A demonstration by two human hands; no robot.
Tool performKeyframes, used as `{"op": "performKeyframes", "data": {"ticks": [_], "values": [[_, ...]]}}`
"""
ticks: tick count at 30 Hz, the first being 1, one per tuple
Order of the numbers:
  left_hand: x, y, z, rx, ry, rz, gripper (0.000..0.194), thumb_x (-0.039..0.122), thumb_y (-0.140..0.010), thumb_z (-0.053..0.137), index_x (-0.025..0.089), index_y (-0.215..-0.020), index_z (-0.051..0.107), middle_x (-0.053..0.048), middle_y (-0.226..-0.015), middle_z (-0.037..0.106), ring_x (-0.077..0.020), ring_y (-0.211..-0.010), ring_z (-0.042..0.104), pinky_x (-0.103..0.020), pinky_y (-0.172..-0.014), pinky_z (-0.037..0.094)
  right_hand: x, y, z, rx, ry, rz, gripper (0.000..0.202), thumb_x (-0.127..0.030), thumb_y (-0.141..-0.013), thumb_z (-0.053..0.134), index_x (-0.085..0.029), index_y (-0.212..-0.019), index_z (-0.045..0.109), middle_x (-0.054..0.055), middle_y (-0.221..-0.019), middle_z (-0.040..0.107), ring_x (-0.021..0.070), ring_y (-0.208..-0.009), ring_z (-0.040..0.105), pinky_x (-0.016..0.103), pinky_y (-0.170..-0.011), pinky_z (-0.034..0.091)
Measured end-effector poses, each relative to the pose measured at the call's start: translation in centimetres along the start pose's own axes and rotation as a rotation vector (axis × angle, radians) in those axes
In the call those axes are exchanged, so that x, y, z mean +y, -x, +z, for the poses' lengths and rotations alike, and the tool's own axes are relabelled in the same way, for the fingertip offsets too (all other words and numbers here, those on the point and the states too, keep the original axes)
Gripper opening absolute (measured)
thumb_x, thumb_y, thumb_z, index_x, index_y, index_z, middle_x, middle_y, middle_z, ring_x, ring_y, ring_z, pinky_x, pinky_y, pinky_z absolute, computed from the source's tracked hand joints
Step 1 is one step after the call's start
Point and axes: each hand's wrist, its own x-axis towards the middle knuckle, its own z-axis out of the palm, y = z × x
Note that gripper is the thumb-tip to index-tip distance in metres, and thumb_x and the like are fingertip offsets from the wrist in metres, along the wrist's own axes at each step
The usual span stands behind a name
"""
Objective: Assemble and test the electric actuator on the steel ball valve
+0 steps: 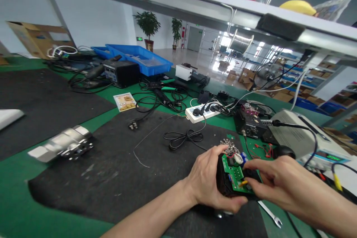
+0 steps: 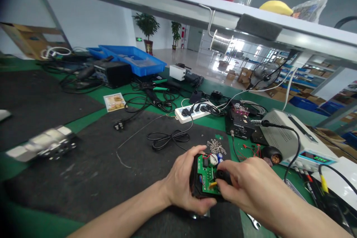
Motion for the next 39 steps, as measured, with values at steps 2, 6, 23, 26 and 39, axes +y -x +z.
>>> {"op": "performKeyframes", "data": {"ticks": [2,6,23,26,39], "values": [[0.0,0.0,0.0,0.0,0.001,0.007,0.109,0.068,-0.064,0.078,0.018,-0.148,0.03,-0.016,-0.125,0.063,-0.0352,-0.111,0.07,-0.049,-0.098,0.06,0.3,0.2,0.0,0.003,-0.044,0.01,0.025,-0.046,-0.096,0.059,-0.029,-0.087,0.075,-0.004,-0.051,0.058,0.0125,-0.044,0.048,0.027,-0.046,0.025],[-0.1,0.1,-0.1,-0.004,-0.021,-0.017,0.105,0.069,-0.063,0.078,0.02,-0.145,0.032,-0.014,-0.121,0.063,-0.0346,-0.107,0.071,-0.049,-0.094,0.06,1.5,1.5,0.7,0.116,-0.234,0.095,0.032,-0.056,-0.096,0.062,-0.034,-0.118,0.07,-0.005,-0.061,0.06,0.0144,-0.054,0.054,0.027,-0.052,0.037],[7.8,-3.6,-9.3,-0.256,-0.497,-0.282,0.03,0.05,-0.096,0.063,0.025,-0.113,0.063,-0.007,-0.115,0.061,-0.0265,-0.112,0.06,-0.04,-0.094,0.051,1.0,0.4,11.4,0.423,-1.147,-0.012,0.095,-0.028,-0.067,0.094,-0.032,-0.147,0.042,0.007,-0.147,0.056,0.0296,-0.133,0.056,0.049,-0.116,0.042],[10.0,-6.3,-8.6,-0.421,-0.545,-0.272,0.023,0.045,-0.093,0.067,0.026,-0.104,0.067,-0.004,-0.106,0.064,-0.0244,-0.102,0.062,-0.038,-0.088,0.051,0.9,0.4,11.6,0.456,-1.129,-0.019,0.096,-0.031,-0.066,0.094,-0.03,-0.147,0.043,0.008,-0.146,0.056,0.0303,-0.129,0.058,0.047,-0.112,0.045],[11.9,-11.9,-5.2,-0.837,-0.761,-0.363,0.017,0.039,-0.081,0.066,0.025,-0.076,0.075,-0.002,-0.069,0.067,-0.0199,-0.064,0.06,-0.028,-0.055,0.034,1.3,0.8,11.7,0.478,-1.118,-0.08,0.093,-0.033,-0.07,0.091,-0.028,-0.148,0.041,0.006,-0.139,0.06,0.0273,-0.123,0.061,0.042,-0.107,0.047]]}}
